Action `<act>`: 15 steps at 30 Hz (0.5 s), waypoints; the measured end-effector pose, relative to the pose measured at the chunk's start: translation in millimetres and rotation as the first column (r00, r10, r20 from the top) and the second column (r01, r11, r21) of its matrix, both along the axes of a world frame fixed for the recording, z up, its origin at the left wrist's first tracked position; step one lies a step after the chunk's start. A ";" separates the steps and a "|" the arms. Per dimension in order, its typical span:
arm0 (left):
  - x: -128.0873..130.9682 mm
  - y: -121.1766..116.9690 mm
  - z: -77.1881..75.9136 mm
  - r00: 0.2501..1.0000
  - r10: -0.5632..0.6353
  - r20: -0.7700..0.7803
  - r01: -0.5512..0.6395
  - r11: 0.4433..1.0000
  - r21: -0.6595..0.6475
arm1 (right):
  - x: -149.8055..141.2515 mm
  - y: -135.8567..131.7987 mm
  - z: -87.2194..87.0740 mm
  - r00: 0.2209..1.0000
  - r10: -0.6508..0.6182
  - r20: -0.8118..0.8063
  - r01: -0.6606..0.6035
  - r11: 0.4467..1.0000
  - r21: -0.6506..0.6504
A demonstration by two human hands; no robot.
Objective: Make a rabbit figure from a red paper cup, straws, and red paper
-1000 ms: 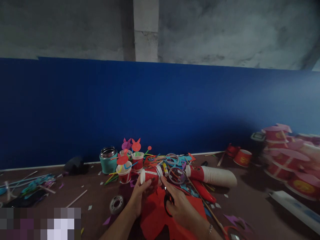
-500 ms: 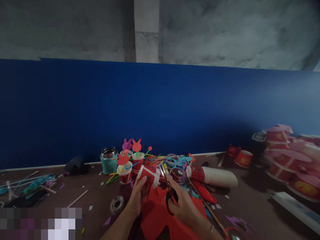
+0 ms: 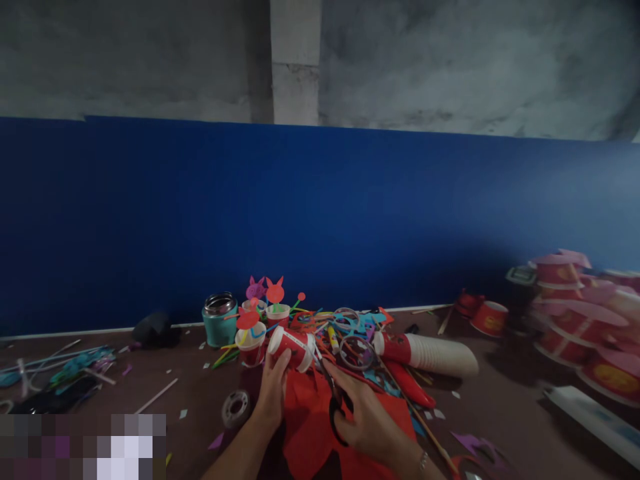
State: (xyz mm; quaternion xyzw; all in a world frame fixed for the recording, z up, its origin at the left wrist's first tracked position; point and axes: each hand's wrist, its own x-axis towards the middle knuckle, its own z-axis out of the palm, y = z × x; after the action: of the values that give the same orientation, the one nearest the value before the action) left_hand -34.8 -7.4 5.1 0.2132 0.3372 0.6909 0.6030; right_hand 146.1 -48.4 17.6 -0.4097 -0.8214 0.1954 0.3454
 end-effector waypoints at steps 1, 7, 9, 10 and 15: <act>-0.2 0.7 -1.1 1.000 0.000 0.003 0.000 1.000 0.008 | -0.1 0.0 0.2 1.000 0.006 0.002 -0.006 1.000 0.002; -0.7 1.2 -2.2 1.000 -0.010 -0.004 0.010 1.000 0.027 | -1.6 -0.1 2.6 0.998 -0.010 0.058 0.009 1.000 0.018; -1.0 0.5 -1.9 1.000 -0.010 -0.010 0.010 0.999 0.031 | -1.9 -0.3 2.8 0.997 -0.018 0.078 0.016 1.000 0.021; -1.1 0.3 -1.9 1.000 -0.009 -0.014 0.010 0.999 0.036 | -2.0 -0.3 2.7 0.996 -0.017 0.085 0.015 1.000 0.027; -2.3 0.7 -5.5 0.998 0.013 -0.055 -0.009 0.998 0.061 | -2.2 -0.3 1.8 0.996 -0.011 0.086 0.007 0.999 0.043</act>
State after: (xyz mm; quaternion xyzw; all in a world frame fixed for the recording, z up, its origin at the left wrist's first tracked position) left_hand -37.0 -6.7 -0.4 0.2488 0.3337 0.6979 0.5828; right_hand 143.9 -48.6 19.4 -0.4139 -0.8376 0.1584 0.3194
